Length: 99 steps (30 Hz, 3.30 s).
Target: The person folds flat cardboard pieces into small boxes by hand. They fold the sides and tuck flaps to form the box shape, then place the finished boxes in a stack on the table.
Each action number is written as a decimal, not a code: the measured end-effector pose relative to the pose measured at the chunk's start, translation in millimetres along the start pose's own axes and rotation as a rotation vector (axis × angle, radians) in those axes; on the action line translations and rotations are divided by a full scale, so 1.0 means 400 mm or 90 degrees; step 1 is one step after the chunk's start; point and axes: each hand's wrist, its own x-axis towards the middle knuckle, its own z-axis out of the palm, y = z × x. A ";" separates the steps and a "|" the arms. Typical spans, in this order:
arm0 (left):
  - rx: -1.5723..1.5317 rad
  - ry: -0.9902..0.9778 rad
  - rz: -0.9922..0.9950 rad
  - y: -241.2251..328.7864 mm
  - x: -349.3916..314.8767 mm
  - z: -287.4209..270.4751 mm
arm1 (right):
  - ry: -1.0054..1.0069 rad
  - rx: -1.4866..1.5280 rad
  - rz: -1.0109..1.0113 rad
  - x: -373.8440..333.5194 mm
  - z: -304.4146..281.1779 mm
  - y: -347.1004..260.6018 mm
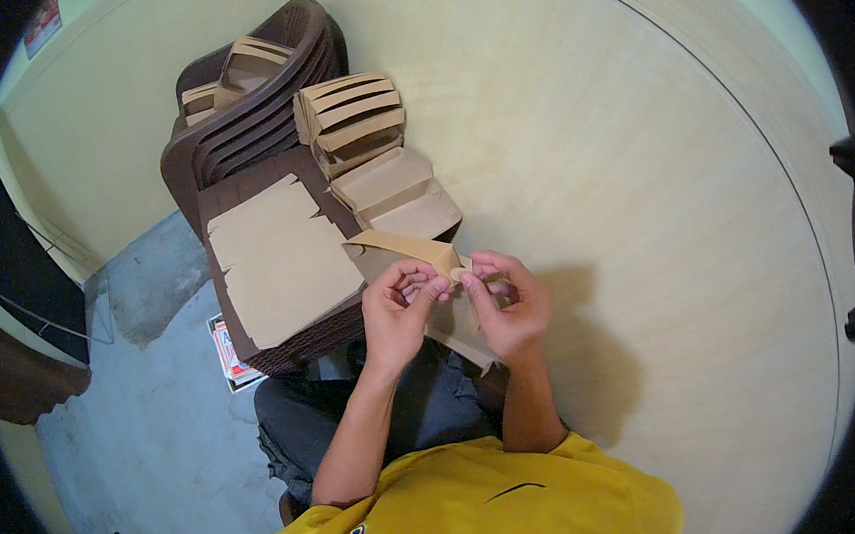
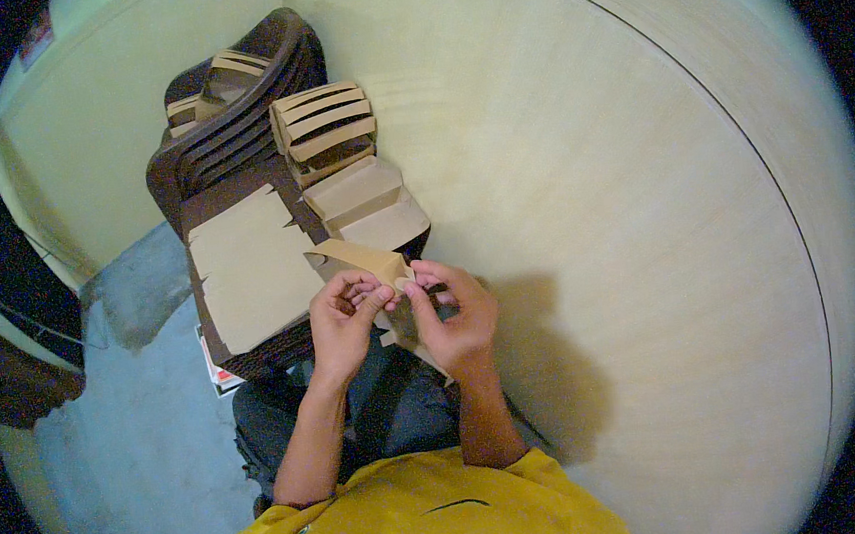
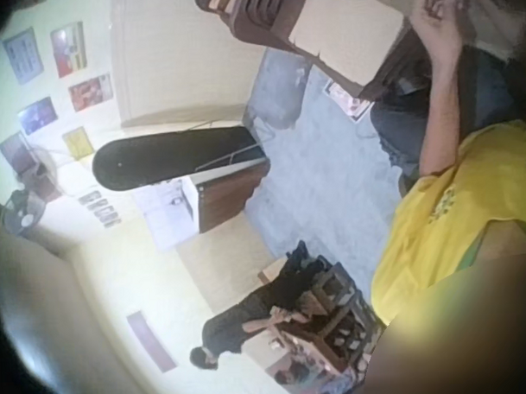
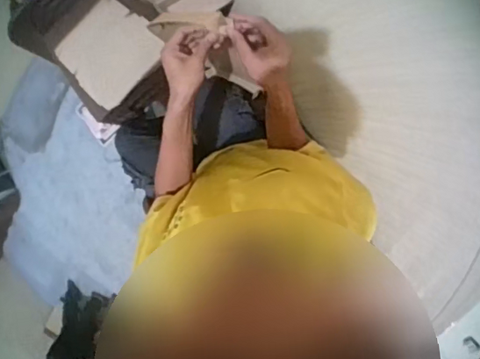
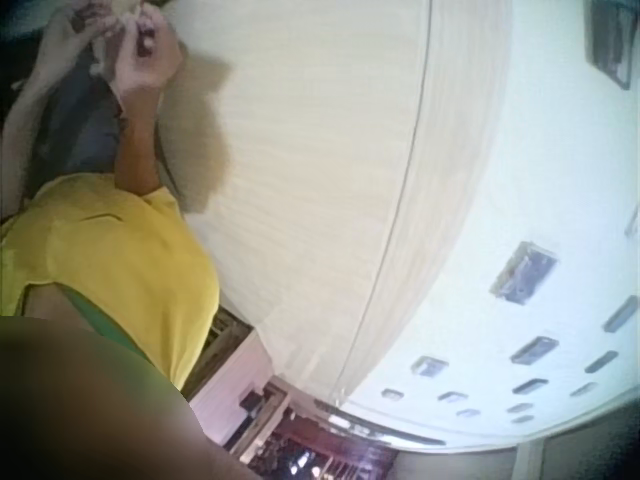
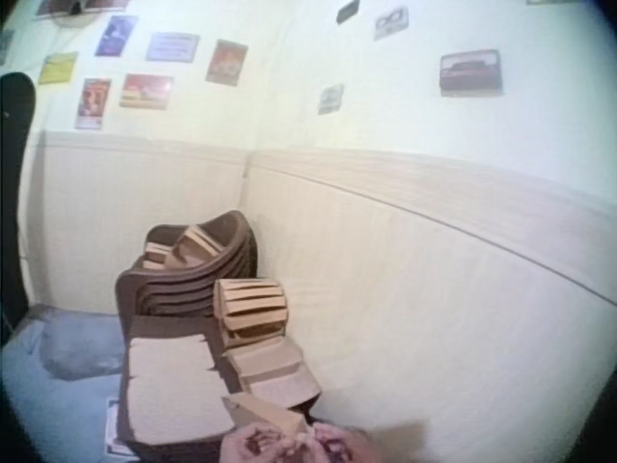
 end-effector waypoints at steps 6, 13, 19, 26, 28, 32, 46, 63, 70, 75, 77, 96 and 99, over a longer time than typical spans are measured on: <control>0.015 -0.039 -0.011 -0.020 0.007 0.031 | 0.004 0.002 -0.007 -0.002 -0.017 0.008; -0.036 -0.077 -0.140 -0.026 0.016 0.017 | 0.023 0.041 0.020 -0.007 -0.012 0.015; -0.036 -0.107 -0.151 -0.027 0.024 0.000 | -0.006 0.122 0.078 -0.010 -0.022 0.011; -0.017 -0.104 -0.147 -0.033 0.019 0.004 | -0.027 0.016 0.040 -0.012 -0.028 0.014; -0.047 -0.089 -0.115 -0.036 0.015 0.010 | -0.034 -0.018 0.000 -0.012 -0.025 0.016; -0.085 -0.077 -0.070 -0.035 0.008 0.012 | -0.037 0.098 0.084 -0.012 -0.022 0.022; 0.017 0.020 0.003 -0.058 -0.003 0.042 | -0.136 -0.014 -0.148 0.010 -0.015 0.086; -0.017 -0.032 0.029 -0.060 0.021 0.041 | -0.107 -0.079 0.000 -0.013 -0.005 0.065; 0.170 -0.148 -0.046 -0.066 -0.059 0.026 | 0.005 0.297 0.305 -0.022 0.010 0.141; 0.085 -0.012 -0.130 -0.101 -0.026 0.014 | -0.021 0.301 0.303 -0.025 -0.004 0.139; 0.057 0.060 -0.183 -0.109 -0.014 0.010 | -0.049 0.248 0.253 -0.025 -0.009 0.133; -0.175 -0.030 -0.264 -0.096 -0.029 0.008 | -0.129 0.084 0.011 -0.038 -0.032 0.144; -0.178 -0.027 -0.288 -0.102 -0.027 0.009 | -0.095 0.139 0.048 -0.042 -0.022 0.132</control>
